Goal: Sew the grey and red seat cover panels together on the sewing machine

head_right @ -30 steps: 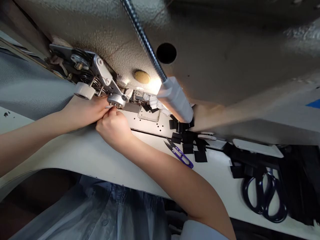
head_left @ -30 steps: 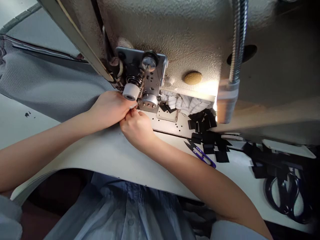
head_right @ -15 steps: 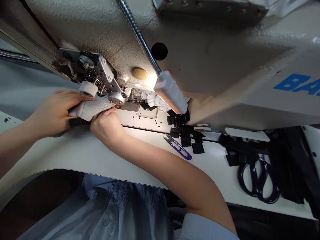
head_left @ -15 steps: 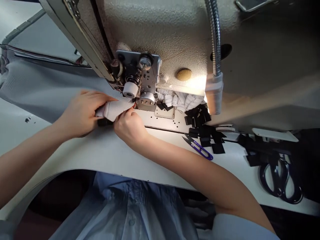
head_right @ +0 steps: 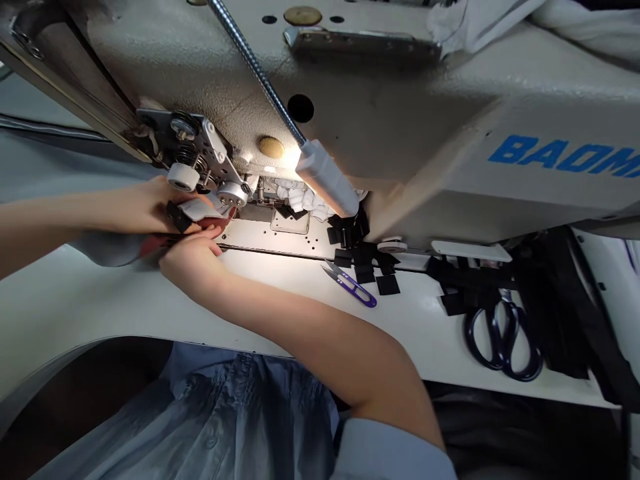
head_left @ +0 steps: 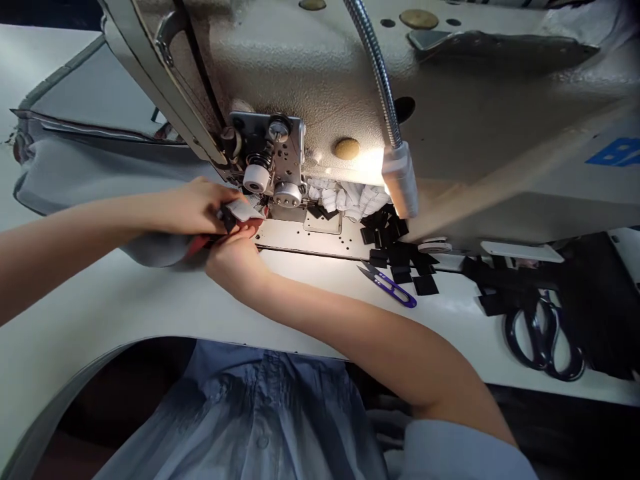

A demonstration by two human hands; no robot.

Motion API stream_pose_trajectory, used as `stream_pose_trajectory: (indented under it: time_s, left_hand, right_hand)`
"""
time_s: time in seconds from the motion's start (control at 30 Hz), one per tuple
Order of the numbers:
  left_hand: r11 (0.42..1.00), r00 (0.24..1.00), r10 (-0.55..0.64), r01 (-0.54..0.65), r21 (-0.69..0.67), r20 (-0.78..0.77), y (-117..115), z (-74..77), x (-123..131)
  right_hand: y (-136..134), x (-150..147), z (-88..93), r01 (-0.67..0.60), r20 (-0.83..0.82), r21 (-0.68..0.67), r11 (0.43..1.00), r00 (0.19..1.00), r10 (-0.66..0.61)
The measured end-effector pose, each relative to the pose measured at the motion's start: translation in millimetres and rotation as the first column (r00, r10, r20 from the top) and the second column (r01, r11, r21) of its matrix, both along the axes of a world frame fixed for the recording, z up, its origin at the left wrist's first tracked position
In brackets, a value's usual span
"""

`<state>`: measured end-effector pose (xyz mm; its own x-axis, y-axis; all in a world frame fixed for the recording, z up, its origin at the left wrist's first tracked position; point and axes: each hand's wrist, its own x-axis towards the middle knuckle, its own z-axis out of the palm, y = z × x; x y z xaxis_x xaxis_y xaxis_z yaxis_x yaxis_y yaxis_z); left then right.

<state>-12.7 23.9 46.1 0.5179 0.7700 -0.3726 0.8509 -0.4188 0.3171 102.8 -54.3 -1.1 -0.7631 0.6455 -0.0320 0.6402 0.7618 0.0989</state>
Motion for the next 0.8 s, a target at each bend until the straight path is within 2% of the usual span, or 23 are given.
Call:
stream_pose_trajectory:
  time_s: [0.07, 0.13, 0.2, 0.33, 0.43, 0.6, 0.8]
  left_hand:
    - [0.996, 0.993, -0.086, 0.088, 0.028, -0.083, -8, -3.9, 11]
    - [0.981, 0.98, -0.163, 0.173, 0.088, -0.11, -17, -9.8, 17]
    - [0.958, 0.973, -0.205, 0.222, 0.181, -0.11, -23, -16.9, 17]
    - [0.923, 0.98, -0.184, 0.197, 0.329, -0.071, -32, -28.6, 8]
    - [0.911, 0.983, -0.185, 0.172, 0.375, -0.001, -35, -33.2, 4]
    - [0.905, 0.974, -0.219, 0.182, 0.386, 0.056, -31, -37.7, 3]
    - [0.914, 0.983, -0.183, 0.165, 0.371, 0.013, -21, -37.1, 6]
  right_hand:
    - [-10, 21, -8.1, -0.079, -0.055, 0.048, 0.996, 0.995, 0.081]
    - [-15, 34, -15.8, -0.14, -0.114, 0.013, 0.99, 0.983, 0.141]
    - [-16, 38, -21.9, -0.155, -0.177, -0.024, 0.988, 0.973, 0.148]
    - [-14, 34, -28.0, -0.089, -0.233, 0.004, 0.996, 0.969, 0.087]
    - [-15, 32, -29.8, -0.071, -0.24, 0.049, 0.996, 0.967, 0.08]
    - [-14, 31, -30.9, -0.054, -0.251, 0.051, 0.997, 0.966, 0.065]
    - [-4, 32, -29.2, -0.019, -0.233, 0.038, 0.999, 0.972, 0.028]
